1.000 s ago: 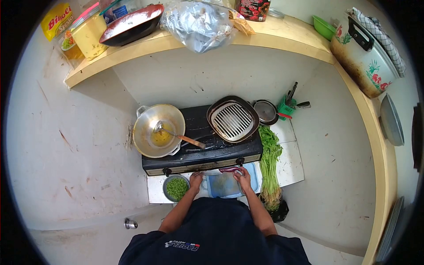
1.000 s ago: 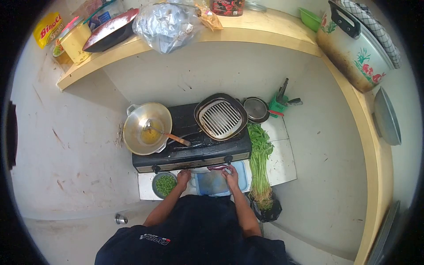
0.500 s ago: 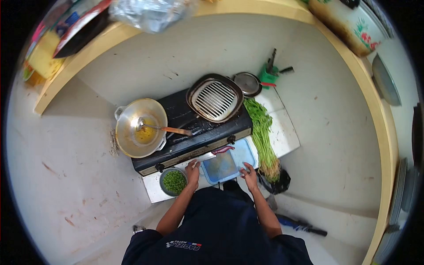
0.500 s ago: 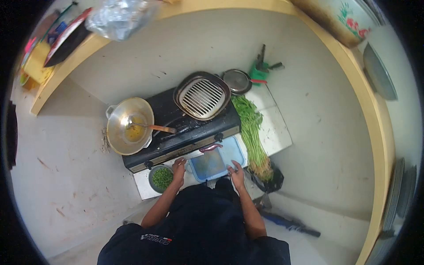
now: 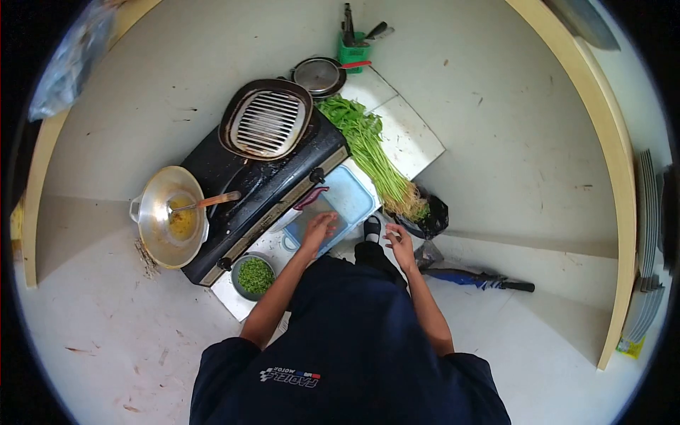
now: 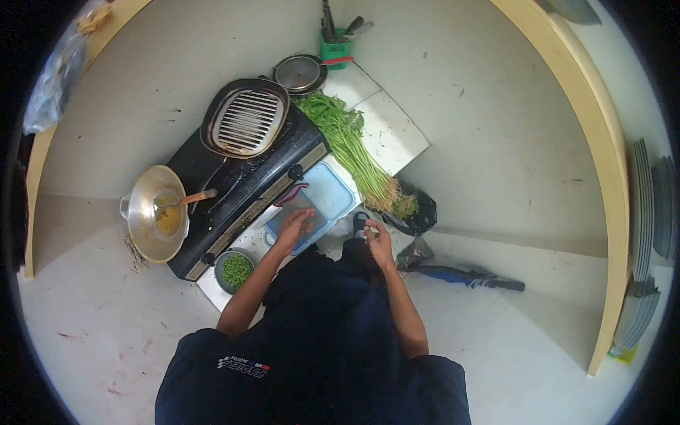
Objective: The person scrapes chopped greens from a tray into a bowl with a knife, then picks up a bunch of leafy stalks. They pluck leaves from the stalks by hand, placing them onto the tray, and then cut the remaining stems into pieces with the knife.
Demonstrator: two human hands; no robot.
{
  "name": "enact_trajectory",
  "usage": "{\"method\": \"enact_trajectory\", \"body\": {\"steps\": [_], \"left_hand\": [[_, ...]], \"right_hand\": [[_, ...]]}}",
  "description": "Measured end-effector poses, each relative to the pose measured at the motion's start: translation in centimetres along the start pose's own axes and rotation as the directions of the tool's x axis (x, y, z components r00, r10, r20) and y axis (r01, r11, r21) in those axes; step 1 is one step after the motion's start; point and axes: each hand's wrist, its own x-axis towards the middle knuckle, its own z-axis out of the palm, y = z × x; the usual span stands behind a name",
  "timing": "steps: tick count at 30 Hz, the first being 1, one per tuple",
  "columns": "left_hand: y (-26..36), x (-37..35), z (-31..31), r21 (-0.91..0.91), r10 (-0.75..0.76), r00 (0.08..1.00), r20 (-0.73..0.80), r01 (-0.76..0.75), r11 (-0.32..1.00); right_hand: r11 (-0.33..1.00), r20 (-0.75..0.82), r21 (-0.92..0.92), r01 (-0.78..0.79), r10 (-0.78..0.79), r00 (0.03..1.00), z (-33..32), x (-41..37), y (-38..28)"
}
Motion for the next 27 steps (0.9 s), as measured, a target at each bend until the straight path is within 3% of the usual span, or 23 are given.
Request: {"method": "enact_trajectory", "body": {"steps": [5,11,14,17,20,24,27], "left_hand": [[2.6,2.6,3.6,0.2,0.041,0.995,0.095,-0.059,0.978],[3.9,7.3,7.6,0.267,-0.009,0.979,0.205,-0.047,0.962],[4.3,9.3,9.9,0.308,-0.028,0.977,0.214,-0.04,0.951],[3.8,11.6,12.2,0.286,-0.038,0.982,0.183,-0.017,0.958],[3.7,12.7,14.2,0.131,-0.018,0.991,0.135,0.001,0.991],[2.4,14.2,15.5,0.051,0.013,0.995,0.095,-0.018,0.999],[2.2,14.7,16.2,0.071,-0.003,0.995,0.096,-0.004,0.997]], "right_hand": [[0.998,-0.081,0.021,0.058,-0.056,0.995,-3.6,2.4,0.7],[0.927,-0.109,-0.306,0.218,-0.261,0.959,-7.8,7.7,-2.6],[0.85,-0.161,-0.421,0.317,-0.414,0.896,-7.8,10.4,-3.8],[0.826,-0.13,-0.459,0.328,-0.428,0.895,-7.1,12.7,-4.6],[0.789,-0.071,-0.509,0.343,-0.436,0.897,-6.2,14.5,-4.5],[0.682,-0.069,-0.624,0.381,-0.534,0.843,-5.0,15.7,-3.0],[0.694,-0.033,-0.603,0.393,-0.514,0.857,-4.8,15.8,-2.8]]}}
